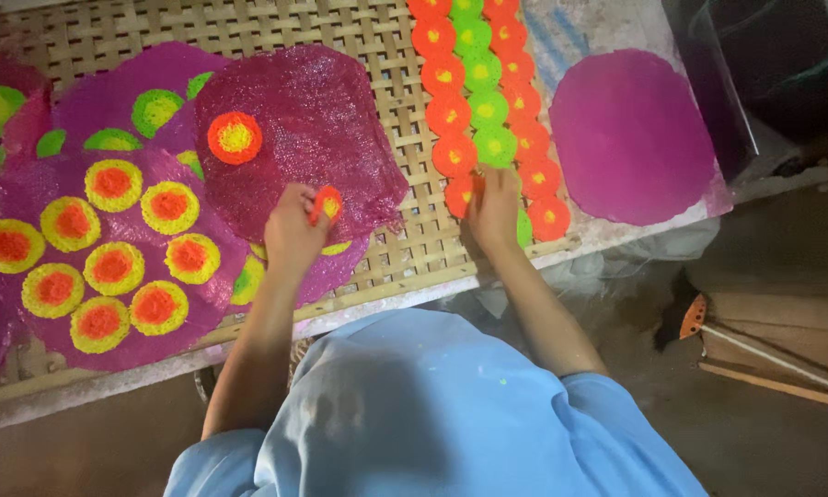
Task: The person peels round colorful dried discs off pink plastic sheets and places them one by one onto a woven bamboo tray, arranging them in neat rows by color. They reposition the plastic sheets and trays as they work through the discs.
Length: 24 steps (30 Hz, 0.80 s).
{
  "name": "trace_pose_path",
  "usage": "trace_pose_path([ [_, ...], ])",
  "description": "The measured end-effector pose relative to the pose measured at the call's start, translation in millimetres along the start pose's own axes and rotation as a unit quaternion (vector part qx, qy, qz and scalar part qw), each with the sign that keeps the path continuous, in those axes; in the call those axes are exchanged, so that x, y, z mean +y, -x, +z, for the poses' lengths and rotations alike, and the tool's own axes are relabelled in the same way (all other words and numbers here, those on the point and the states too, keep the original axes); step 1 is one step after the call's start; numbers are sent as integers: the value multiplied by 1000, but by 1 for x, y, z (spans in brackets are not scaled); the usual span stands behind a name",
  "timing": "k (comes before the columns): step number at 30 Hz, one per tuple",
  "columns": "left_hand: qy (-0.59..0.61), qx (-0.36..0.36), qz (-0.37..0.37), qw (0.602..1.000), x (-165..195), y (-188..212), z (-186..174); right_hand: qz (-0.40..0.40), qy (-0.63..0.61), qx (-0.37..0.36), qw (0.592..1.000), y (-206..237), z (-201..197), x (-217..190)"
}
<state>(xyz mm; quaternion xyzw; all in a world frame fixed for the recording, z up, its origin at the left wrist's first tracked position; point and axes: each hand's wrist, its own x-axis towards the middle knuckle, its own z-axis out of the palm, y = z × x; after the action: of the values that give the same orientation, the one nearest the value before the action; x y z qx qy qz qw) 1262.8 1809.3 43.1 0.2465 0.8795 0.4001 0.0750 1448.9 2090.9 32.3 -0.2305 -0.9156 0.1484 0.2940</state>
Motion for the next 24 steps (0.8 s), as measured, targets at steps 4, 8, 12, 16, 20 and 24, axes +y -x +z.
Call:
trace_pose_path([
  [4, 24, -96, 5, 995, 53, 41, 15, 86, -83, -109, 987, 27, -1, -22],
  [8, 124, -303, 74, 942, 76, 64, 23, 337, -413, -293, 793, 71, -7, -30],
  [12, 121, -24, 89, 988, 23, 14, 4, 286, -433, -271, 811, 83, -18, -10],
  [16, -101, 139, 101, 980, -58, -41, -30, 204, -175, -206, 941, 74, -31, 5],
  [20, -146, 205, 43, 967, -97, -64, -38, 59, -81, -103, 990, 64, -41, 0],
  [24, -116, 175, -11, 978, -115, -73, -36, 37, -66, -73, 994, 52, -45, -1],
])
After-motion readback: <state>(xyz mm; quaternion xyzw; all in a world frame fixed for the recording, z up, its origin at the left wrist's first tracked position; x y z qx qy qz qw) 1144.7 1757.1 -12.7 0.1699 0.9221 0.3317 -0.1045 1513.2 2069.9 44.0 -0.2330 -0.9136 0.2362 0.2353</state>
